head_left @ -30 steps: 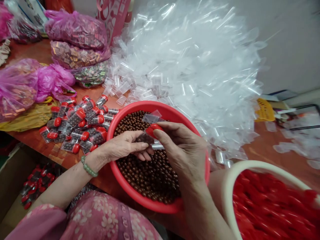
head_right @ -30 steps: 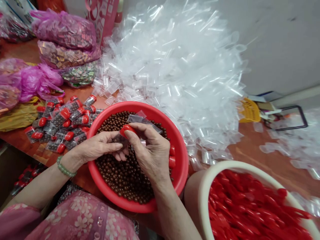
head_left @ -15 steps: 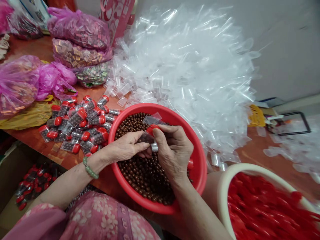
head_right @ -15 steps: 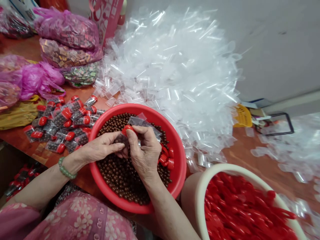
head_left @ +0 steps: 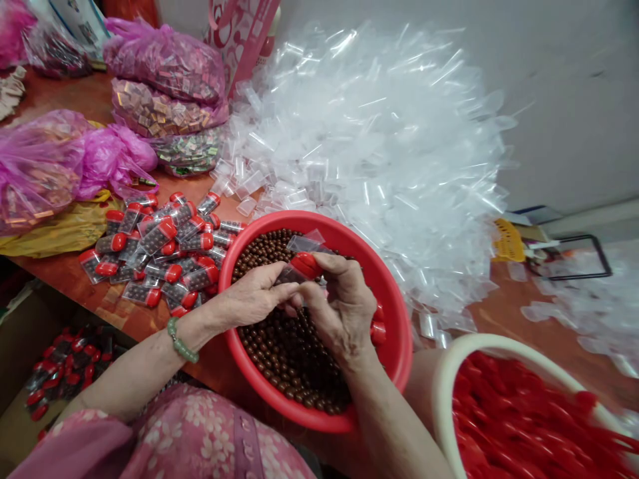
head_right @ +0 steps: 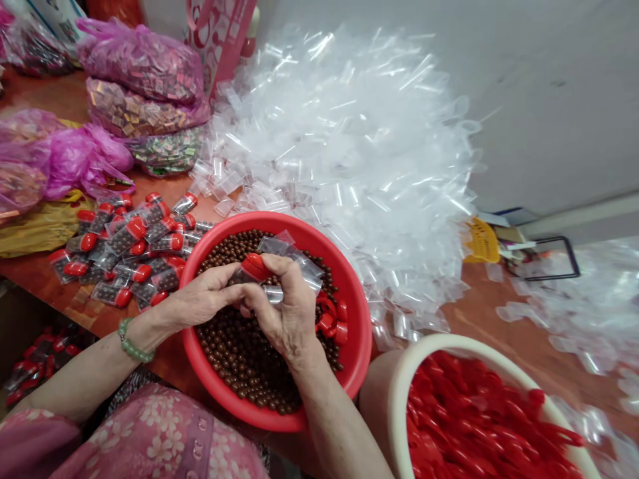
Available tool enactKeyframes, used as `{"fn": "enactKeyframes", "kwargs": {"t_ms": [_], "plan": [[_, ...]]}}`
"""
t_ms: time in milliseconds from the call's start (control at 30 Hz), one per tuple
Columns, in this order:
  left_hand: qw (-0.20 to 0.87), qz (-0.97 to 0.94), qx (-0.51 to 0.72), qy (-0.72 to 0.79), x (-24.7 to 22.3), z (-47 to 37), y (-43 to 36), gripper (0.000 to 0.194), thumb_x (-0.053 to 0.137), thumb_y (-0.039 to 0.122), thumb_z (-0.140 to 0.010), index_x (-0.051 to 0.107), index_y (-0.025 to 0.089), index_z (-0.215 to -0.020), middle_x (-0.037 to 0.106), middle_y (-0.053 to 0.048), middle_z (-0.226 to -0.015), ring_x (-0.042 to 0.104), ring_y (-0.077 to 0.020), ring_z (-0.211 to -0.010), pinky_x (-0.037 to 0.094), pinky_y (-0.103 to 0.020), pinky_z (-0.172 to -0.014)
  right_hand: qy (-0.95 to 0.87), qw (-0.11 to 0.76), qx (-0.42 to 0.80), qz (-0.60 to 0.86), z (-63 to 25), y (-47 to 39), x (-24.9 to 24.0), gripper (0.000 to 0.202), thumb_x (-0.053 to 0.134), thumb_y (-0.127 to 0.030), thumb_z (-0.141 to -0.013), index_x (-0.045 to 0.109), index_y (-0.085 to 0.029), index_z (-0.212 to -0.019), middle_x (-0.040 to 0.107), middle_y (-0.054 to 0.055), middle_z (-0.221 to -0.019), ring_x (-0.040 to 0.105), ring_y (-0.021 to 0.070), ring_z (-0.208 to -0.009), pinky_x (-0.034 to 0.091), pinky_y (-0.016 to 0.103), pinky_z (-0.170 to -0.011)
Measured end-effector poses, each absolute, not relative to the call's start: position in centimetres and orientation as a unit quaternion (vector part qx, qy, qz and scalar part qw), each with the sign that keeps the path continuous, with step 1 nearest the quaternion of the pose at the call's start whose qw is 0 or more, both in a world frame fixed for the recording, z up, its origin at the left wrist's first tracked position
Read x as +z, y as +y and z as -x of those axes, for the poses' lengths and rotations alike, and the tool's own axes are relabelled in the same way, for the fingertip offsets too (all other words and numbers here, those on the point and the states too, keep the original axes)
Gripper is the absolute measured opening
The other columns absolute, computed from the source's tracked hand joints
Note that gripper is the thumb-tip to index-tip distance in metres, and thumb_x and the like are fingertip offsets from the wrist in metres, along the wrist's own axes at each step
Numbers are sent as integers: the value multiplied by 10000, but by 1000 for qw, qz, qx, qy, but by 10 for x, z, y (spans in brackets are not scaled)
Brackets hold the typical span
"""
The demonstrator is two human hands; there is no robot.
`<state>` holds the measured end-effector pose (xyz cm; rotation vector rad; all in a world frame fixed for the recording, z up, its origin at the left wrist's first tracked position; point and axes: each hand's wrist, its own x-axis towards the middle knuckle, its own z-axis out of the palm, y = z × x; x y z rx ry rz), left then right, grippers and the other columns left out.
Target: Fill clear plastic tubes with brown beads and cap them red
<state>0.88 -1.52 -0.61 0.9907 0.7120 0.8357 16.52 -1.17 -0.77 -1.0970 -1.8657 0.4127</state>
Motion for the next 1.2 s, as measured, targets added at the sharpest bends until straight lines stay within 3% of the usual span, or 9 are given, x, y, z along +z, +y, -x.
{"fn": "enactKeyframes", "kwargs": {"t_ms": [100,167,333,767,1033,1200], "plan": [[739,-453,371,333,-7,-7,-15,105,527,225,-872,520,136,-817,547,1,-749,508,-91,-683,420,-226,-674,-841,367,61,393,-170,-10,-6,627,716,-491,-753,475,-181,-1242,631,120,-1061,639,273,-926,541,418,-773],[742,-452,357,343,-7,-7,-15,103,511,225,-875,524,139,-821,544,0,-758,502,-100,-694,422,-236,-686,-863,325,-4,388,-171,-9,-6,710,681,-513,-763,419,-132,-1302,614,168,-1095,621,310,-964,531,458,-794],[715,-485,349,364,-5,-8,-14,42,507,165,-853,525,144,-821,561,-8,-812,513,-120,-781,435,-260,-785,-875,263,-96,396,-166,-10,-5,637,561,-395,-803,377,-89,-1330,623,172,-1039,610,302,-905,516,455,-757],[746,-469,352,316,-8,-9,-15,98,512,201,-874,501,147,-794,532,3,-758,498,-106,-713,434,-249,-702,-872,310,-144,350,-162,-9,-8,569,584,-429,-777,445,-110,-1228,639,112,-840,613,252,-764,473,378,-694],[763,-440,359,309,-11,-10,-15,183,617,296,-861,523,140,-848,548,10,-754,513,-102,-703,448,-241,-705,-871,303,-154,354,-166,-11,-17,675,627,-456,-750,414,-135,-1304,660,140,-911,637,293,-791,487,421,-724],[656,-496,397,408,-4,-9,-16,182,538,316,-909,557,135,-921,572,-16,-870,522,-123,-810,452,-251,-791,-891,282,-82,347,-157,-11,-12,726,605,-412,-816,335,-97,-1412,646,213,-1091,638,339,-978,517,459,-780]]}}
